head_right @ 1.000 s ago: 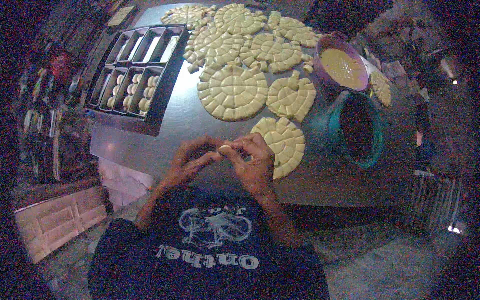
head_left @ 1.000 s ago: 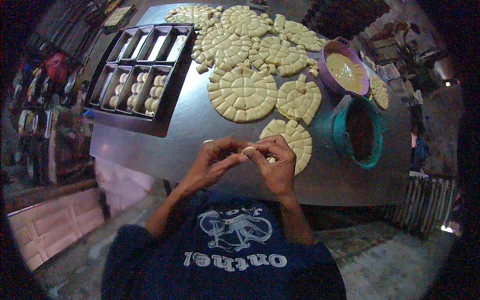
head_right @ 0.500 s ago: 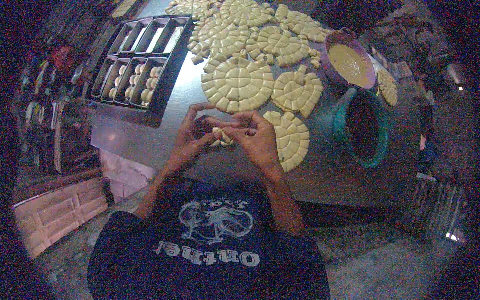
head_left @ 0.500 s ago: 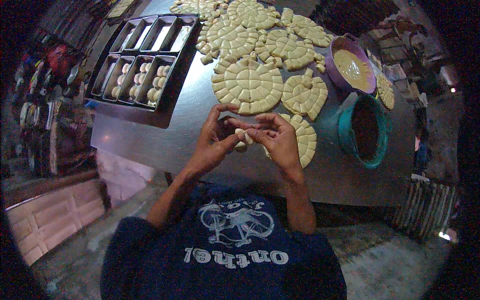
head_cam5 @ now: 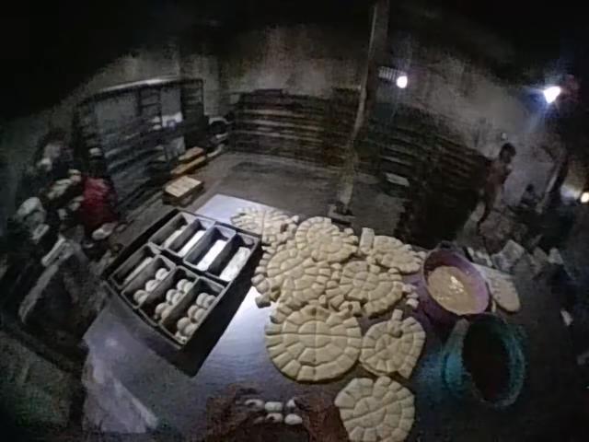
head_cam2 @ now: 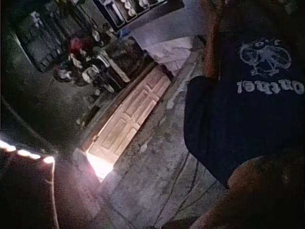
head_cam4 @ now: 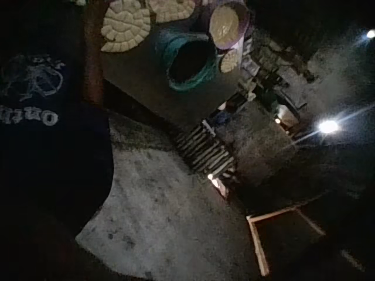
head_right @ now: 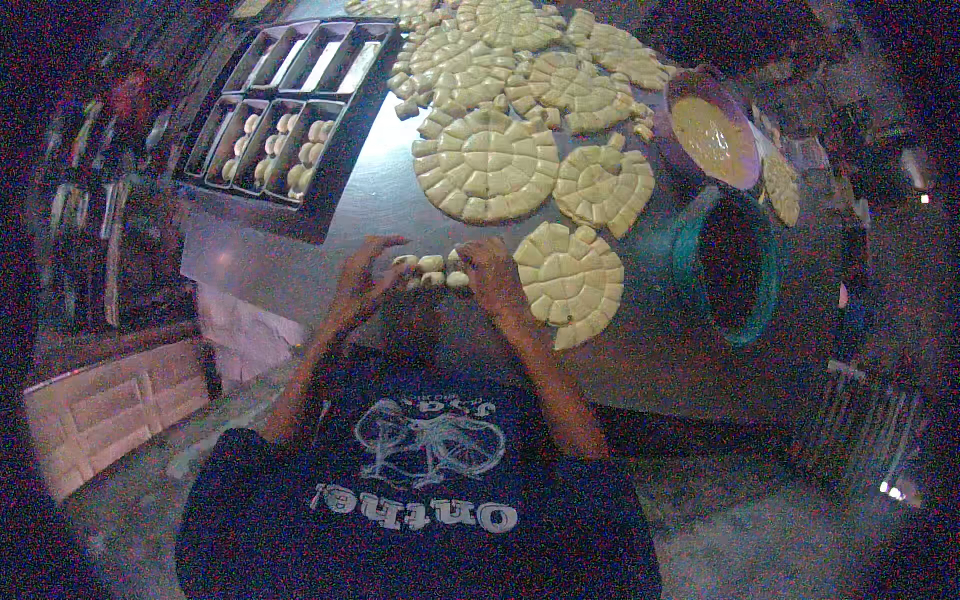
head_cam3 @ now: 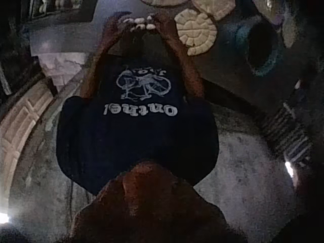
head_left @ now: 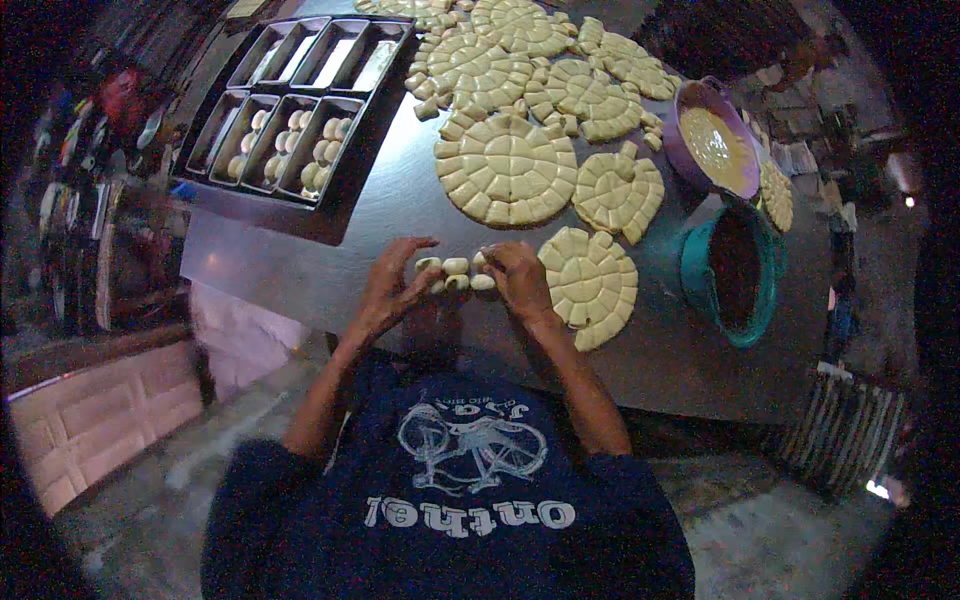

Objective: The person fills dough balls with a dark paste from a bowl, rolls them into shapes, and places them into metal baking tins.

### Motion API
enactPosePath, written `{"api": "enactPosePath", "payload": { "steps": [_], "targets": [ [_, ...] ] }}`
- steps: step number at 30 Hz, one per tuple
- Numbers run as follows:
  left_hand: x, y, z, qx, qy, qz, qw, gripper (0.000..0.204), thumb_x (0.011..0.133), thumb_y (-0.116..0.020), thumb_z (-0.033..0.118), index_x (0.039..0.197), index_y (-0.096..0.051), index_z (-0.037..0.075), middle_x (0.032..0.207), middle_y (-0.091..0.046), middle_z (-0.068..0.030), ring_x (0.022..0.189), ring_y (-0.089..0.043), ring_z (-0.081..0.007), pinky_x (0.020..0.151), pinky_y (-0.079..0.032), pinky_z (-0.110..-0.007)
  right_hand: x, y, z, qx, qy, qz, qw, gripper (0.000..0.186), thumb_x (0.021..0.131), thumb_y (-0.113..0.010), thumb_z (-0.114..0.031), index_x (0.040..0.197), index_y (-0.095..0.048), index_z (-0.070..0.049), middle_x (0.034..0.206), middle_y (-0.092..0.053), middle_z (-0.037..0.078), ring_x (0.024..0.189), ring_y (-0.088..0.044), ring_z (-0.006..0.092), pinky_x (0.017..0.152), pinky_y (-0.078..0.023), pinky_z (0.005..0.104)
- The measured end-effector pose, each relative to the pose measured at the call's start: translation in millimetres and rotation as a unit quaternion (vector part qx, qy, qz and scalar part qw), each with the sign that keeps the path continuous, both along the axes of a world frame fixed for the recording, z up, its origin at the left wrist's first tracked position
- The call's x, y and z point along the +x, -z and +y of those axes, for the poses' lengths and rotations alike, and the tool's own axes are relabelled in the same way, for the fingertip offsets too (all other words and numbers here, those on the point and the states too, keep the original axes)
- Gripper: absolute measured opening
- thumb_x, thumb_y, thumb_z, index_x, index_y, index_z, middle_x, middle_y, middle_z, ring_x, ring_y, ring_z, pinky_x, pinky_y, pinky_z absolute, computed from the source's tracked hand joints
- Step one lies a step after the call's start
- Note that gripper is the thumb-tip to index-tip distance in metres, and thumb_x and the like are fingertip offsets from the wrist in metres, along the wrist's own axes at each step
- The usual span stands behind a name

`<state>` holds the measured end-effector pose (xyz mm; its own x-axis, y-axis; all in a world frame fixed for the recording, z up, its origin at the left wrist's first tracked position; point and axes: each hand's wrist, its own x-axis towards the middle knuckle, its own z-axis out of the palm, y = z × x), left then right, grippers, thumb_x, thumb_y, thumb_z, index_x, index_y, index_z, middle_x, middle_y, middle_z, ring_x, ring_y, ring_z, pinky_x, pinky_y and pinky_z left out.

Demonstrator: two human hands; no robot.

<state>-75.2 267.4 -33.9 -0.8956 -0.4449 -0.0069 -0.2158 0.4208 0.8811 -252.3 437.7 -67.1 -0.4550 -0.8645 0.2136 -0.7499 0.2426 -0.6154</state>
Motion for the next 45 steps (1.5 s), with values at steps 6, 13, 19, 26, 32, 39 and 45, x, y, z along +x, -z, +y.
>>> {"api": "enactPosePath", "payload": {
  "steps": [6,13,19,26,32,39,45],
  "targets": [
    [22,72,6,0.121,0.025,-0.026,0.992,0.061,0.077,-0.075,0.022,0.131,-0.05,0.005,0.127,-0.053,-0.0178,0.117,-0.05,-0.0381,0.099,-0.042,-0.045,4,-3,14,0.006,-0.08,-0.055,0.995,0.028,0.079,-0.066,-0.001,0.106,-0.066,-0.006,0.097,-0.065,0.011,0.093,-0.061,0.0325,0.082,-0.05,0.041],
    [13,74,-1,-0.006,0.059,-0.072,0.996,0.069,0.068,-0.079,0.018,0.13,-0.051,0.007,0.125,-0.054,-0.0164,0.115,-0.051,-0.0378,0.094,-0.044,-0.046,6,-18,-2,0.045,-0.094,0.041,0.994,0.053,0.076,-0.076,-0.019,0.126,-0.058,-0.011,0.11,-0.06,0.013,0.102,-0.057,0.032,0.089,-0.046,0.0458],
    [15,100,8,-0.096,0.045,-0.027,0.994,0.047,0.078,-0.064,0.01,0.124,-0.053,0.009,0.116,-0.057,-0.0131,0.11,-0.052,-0.0354,0.088,-0.047,-0.045,11,14,-16,0.05,-0.186,0.149,0.97,0.07,0.073,-0.076,-0.05,0.127,-0.056,-0.009,0.114,-0.056,0.013,0.105,-0.055,0.0319,0.086,-0.045,0.0437],
    [11,84,19,-0.331,0.04,-0.027,0.943,0.044,0.082,-0.059,0.02,0.123,-0.053,0.005,0.113,-0.055,-0.0095,0.107,-0.052,-0.0301,0.092,-0.044,-0.04,17,-12,-30,0.059,-0.199,0.241,0.948,0.075,0.071,-0.077,-0.051,0.128,-0.054,-0.008,0.114,-0.056,0.011,0.1,-0.056,0.0296,0.087,-0.044,0.0454],
    [4,94,27,-0.354,0.057,-0.031,0.933,0.039,0.082,-0.057,0.019,0.117,-0.057,0.002,0.109,-0.056,-0.0134,0.105,-0.053,-0.031,0.09,-0.047,-0.039,0,52,-12,0.055,-0.247,0.286,0.924,0.066,0.072,-0.078,-0.046,0.123,-0.057,-0.01,0.111,-0.056,0.01,0.093,-0.058,0.029,0.079,-0.05,0.0417],
    [-1,80,19,-0.205,0.091,-0.057,0.973,0.04,0.081,-0.06,0.011,0.118,-0.054,-0.004,0.11,-0.055,-0.0218,0.111,-0.053,-0.0395,0.09,-0.051,-0.042,-29,48,-27,0.356,-0.266,0.073,0.893,0.048,0.08,-0.072,-0.038,0.114,-0.059,-0.007,0.1,-0.057,0.013,0.089,-0.061,0.0303,0.072,-0.053,0.0416],
    [16,62,-55,0.03,0.004,0.018,0.999,0.051,0.078,-0.069,0.018,0.122,-0.051,-0.002,0.111,-0.056,-0.0232,0.11,-0.052,-0.0427,0.093,-0.045,-0.05,-35,-48,-188,0.319,-0.513,0.083,0.792,0.045,0.082,-0.07,-0.04,0.104,-0.054,-0.005,0.098,-0.058,0.013,0.088,-0.06,0.0366,0.073,-0.053,0.0461]
  ]
}}
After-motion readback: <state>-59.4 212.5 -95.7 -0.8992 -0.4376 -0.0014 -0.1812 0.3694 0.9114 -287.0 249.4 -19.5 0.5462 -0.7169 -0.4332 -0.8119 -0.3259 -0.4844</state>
